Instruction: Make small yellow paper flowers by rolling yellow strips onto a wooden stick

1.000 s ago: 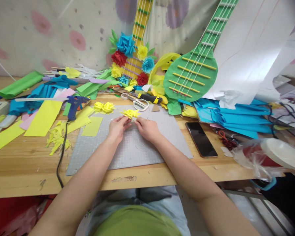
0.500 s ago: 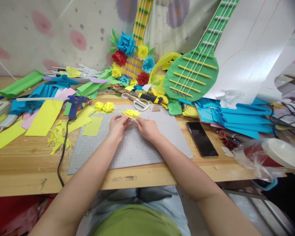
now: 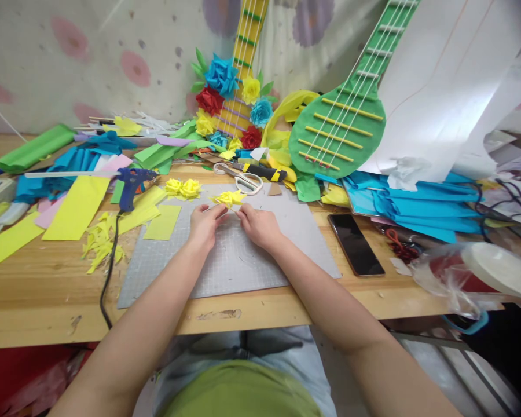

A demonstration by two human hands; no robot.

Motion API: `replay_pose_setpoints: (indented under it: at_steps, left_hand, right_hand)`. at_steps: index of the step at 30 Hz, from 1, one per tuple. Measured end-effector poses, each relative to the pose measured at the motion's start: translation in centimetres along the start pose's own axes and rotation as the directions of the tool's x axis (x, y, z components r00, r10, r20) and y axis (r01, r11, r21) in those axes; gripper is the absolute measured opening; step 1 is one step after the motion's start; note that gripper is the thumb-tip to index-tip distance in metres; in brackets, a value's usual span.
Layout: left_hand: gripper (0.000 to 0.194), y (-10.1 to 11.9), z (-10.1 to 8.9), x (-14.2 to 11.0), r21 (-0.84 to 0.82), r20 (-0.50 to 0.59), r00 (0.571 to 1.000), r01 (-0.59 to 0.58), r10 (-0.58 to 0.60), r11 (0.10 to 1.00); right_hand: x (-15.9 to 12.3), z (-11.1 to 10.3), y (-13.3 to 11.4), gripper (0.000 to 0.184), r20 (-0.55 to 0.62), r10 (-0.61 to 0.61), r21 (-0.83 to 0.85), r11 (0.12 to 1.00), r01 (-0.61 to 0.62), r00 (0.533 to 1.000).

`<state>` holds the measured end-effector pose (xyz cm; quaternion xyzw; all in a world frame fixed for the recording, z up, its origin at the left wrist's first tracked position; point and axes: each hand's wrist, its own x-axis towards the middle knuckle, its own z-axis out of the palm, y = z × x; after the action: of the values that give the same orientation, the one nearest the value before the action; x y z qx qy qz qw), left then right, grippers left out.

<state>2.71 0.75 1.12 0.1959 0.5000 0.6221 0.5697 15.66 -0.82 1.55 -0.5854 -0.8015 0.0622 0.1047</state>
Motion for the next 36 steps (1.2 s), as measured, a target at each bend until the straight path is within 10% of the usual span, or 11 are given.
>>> replay_pose_setpoints:
  at_steps: [36]
  left_hand:
    - [0.038, -0.31, 0.23, -0.45, -0.057, 0.003, 0.998, -0.066, 0.066, 0.996]
  right_hand:
    - [0.46, 0.16, 0.07, 0.032, 0.014, 0.003, -0.019, 1.0, -0.003, 1.0]
